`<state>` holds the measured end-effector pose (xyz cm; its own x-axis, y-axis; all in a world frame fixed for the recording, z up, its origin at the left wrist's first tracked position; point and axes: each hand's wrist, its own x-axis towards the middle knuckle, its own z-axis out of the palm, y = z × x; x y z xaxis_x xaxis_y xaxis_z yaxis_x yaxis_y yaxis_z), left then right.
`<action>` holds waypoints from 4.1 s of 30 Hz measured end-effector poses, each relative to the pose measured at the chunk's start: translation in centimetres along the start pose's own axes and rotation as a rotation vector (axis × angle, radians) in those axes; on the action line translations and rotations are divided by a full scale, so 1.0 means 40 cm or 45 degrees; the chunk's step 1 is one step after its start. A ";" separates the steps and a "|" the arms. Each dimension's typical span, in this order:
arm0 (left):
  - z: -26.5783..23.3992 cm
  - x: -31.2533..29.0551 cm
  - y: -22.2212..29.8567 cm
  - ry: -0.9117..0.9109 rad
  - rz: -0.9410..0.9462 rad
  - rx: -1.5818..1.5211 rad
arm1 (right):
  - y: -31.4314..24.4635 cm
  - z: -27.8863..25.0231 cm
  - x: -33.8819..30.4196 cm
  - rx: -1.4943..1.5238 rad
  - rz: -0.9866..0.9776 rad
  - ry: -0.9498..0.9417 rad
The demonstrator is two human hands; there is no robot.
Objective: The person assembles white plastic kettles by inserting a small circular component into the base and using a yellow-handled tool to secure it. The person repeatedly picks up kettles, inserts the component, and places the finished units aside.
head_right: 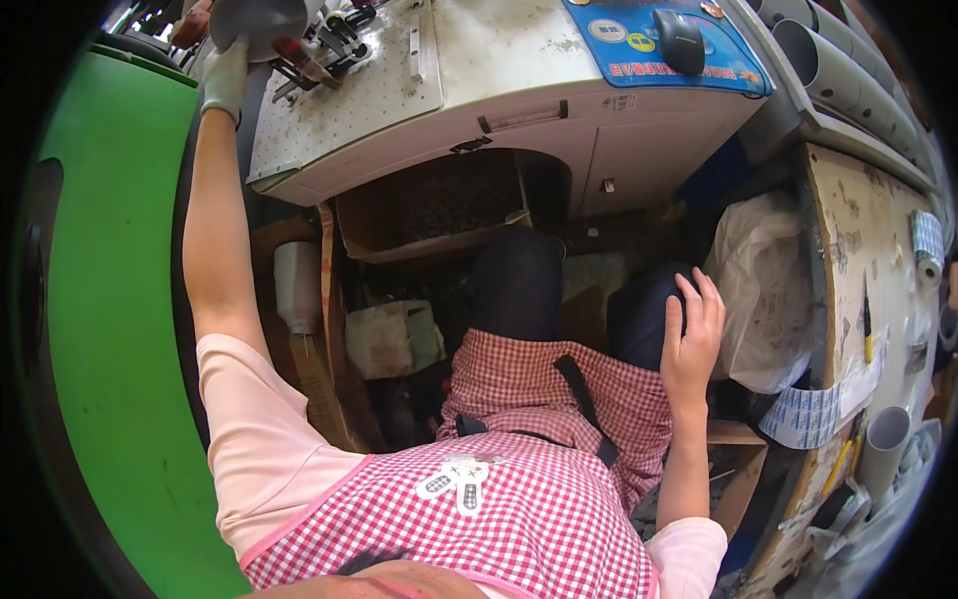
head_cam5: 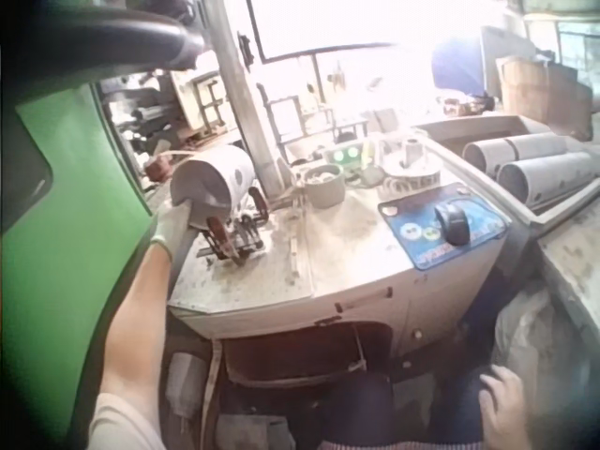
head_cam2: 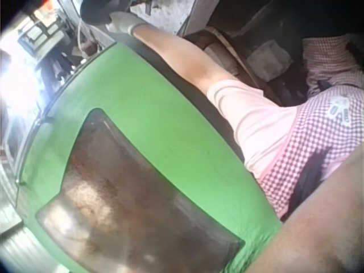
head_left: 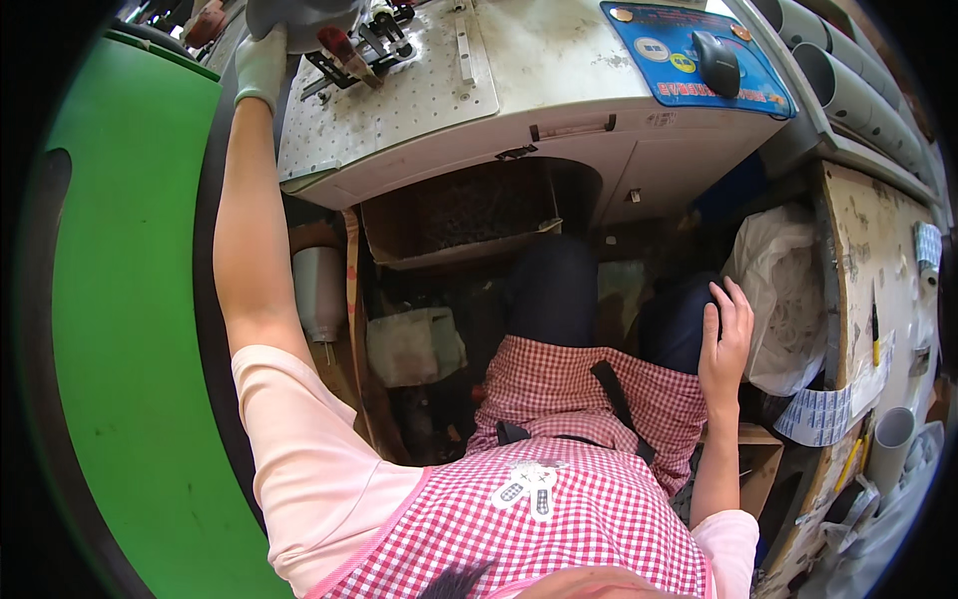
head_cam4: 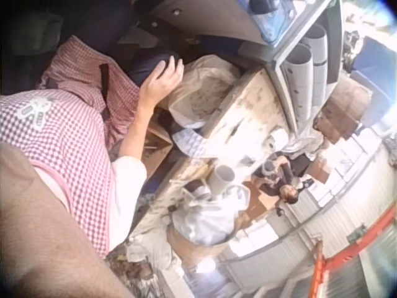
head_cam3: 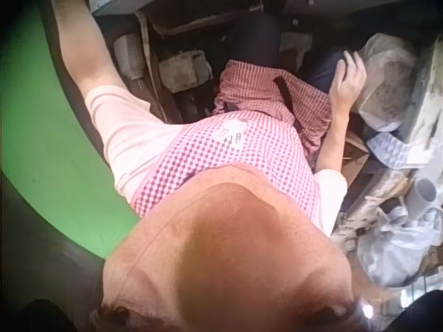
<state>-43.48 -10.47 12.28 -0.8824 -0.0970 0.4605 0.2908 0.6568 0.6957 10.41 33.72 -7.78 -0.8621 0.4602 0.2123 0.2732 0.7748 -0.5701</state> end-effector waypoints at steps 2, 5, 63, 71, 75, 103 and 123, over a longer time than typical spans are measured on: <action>-0.013 -0.024 -0.001 -0.095 -0.075 -0.291 | -0.001 0.021 -0.003 -0.053 -0.013 0.009; -0.042 -0.041 0.004 -0.257 -0.072 -0.304 | -0.004 0.056 -0.004 -0.160 -0.102 0.088; -0.406 -1.267 -0.310 0.291 -1.072 -1.367 | -0.065 0.015 -0.055 1.031 0.661 -0.037; -0.184 -1.124 0.147 -0.735 0.064 -0.664 | -0.202 0.021 -0.018 1.754 0.391 -1.030; -0.048 -1.119 0.227 -0.861 0.117 -0.858 | -0.188 -0.003 -0.128 1.023 -0.408 -0.440; -0.118 -1.034 0.352 -0.608 0.955 -0.219 | 0.261 -0.320 0.141 1.765 0.665 -0.492; 0.030 -1.234 0.330 -0.833 1.297 -0.019 | -0.333 -0.038 -0.054 -0.267 -0.504 -0.938</action>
<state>3.46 3.90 -1.93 -0.2649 0.8592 0.4377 0.9617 0.2025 0.1846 9.27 23.07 0.55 -0.9477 -0.2030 -0.2461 -0.0953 0.9163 -0.3891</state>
